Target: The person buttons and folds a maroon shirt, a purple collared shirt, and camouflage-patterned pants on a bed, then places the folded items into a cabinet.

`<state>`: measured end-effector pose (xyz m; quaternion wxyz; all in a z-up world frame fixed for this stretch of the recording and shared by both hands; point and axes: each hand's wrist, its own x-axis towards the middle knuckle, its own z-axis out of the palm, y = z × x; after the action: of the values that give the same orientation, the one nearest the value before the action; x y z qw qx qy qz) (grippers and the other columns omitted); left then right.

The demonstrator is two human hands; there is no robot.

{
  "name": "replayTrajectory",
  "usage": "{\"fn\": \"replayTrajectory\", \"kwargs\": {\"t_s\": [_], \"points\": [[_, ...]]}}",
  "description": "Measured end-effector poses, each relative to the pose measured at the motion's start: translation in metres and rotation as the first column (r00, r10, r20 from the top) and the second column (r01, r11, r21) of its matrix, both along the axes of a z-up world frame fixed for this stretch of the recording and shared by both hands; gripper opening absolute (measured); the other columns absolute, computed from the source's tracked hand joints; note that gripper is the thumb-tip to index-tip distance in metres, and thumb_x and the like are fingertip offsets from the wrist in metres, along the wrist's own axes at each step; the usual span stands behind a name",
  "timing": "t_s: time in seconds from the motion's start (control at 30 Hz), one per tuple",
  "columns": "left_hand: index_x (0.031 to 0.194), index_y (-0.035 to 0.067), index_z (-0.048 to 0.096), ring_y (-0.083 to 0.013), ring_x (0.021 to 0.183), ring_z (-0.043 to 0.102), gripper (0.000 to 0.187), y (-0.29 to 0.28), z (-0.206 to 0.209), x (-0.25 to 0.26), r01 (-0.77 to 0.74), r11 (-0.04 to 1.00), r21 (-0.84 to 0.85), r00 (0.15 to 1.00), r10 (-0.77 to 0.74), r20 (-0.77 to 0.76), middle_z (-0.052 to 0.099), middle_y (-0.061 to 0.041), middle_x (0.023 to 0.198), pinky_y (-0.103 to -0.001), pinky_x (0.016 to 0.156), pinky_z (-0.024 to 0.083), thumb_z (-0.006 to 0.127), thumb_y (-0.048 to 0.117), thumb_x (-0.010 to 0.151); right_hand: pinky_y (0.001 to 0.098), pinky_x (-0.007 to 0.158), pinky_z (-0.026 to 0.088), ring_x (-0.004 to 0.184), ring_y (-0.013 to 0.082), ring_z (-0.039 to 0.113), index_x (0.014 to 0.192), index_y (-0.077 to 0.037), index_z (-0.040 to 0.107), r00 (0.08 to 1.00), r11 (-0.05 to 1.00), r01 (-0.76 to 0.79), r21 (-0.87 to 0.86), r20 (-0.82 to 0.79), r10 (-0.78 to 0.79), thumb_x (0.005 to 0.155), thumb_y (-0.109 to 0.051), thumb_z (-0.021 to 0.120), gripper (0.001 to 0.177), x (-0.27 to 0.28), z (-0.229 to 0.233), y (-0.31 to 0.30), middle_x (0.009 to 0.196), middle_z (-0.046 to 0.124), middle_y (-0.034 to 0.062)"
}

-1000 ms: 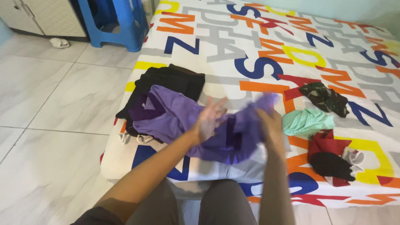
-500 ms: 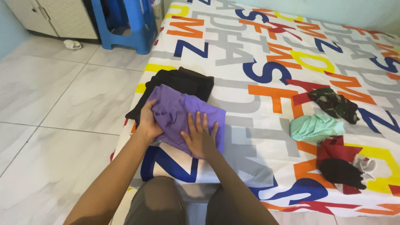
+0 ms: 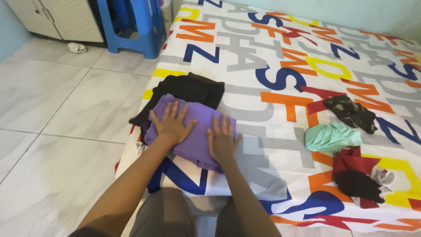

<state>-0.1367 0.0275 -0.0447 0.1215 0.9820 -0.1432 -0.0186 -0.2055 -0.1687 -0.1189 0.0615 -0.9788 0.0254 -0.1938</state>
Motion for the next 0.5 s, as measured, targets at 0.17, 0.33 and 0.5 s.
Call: {"fn": "replayTrajectory", "kwargs": {"t_s": [0.17,0.33,0.5], "points": [[0.169,0.025,0.017,-0.0263,0.166,-0.003,0.086,0.015,-0.001,0.005,-0.049,0.999,-0.001,0.998,0.049,-0.035,-0.001,-0.01,0.18,-0.085,0.112,-0.011,0.025,0.075,0.099,0.0502,0.119,0.043,0.141,0.0371,0.052,0.161,-0.001,0.034,0.966,0.426,0.218,0.878,-0.132,-0.222,0.098,-0.045,0.072,0.085,-0.036,0.01,-0.028,0.154,0.049,0.0274],[0.174,0.02,0.021,-0.0483,0.165,-0.011,0.085,-0.035,0.013,-0.044,-0.175,0.964,-0.198,0.969,0.204,0.139,-0.001,-0.026,0.181,-0.082,0.113,-0.011,0.023,0.073,0.108,0.0431,0.098,0.06,0.111,0.0317,0.073,0.142,0.006,0.059,0.967,-0.311,0.196,0.93,-0.13,0.218,0.089,-0.024,0.077,0.064,-0.037,0.091,-0.033,0.124,0.074,0.0205],[0.174,0.029,0.003,-0.0363,0.164,-0.018,0.089,-0.065,0.06,-0.057,-0.66,0.104,-0.744,0.745,-0.037,-0.666,-0.017,-0.016,0.177,-0.072,0.124,0.02,0.027,0.077,0.103,0.0343,0.094,0.06,0.106,0.0177,0.072,0.141,0.002,0.064,0.866,0.068,-0.33,0.942,0.273,0.42,0.083,-0.004,0.077,0.06,-0.063,0.217,0.018,0.121,0.075,0.0123]]}}
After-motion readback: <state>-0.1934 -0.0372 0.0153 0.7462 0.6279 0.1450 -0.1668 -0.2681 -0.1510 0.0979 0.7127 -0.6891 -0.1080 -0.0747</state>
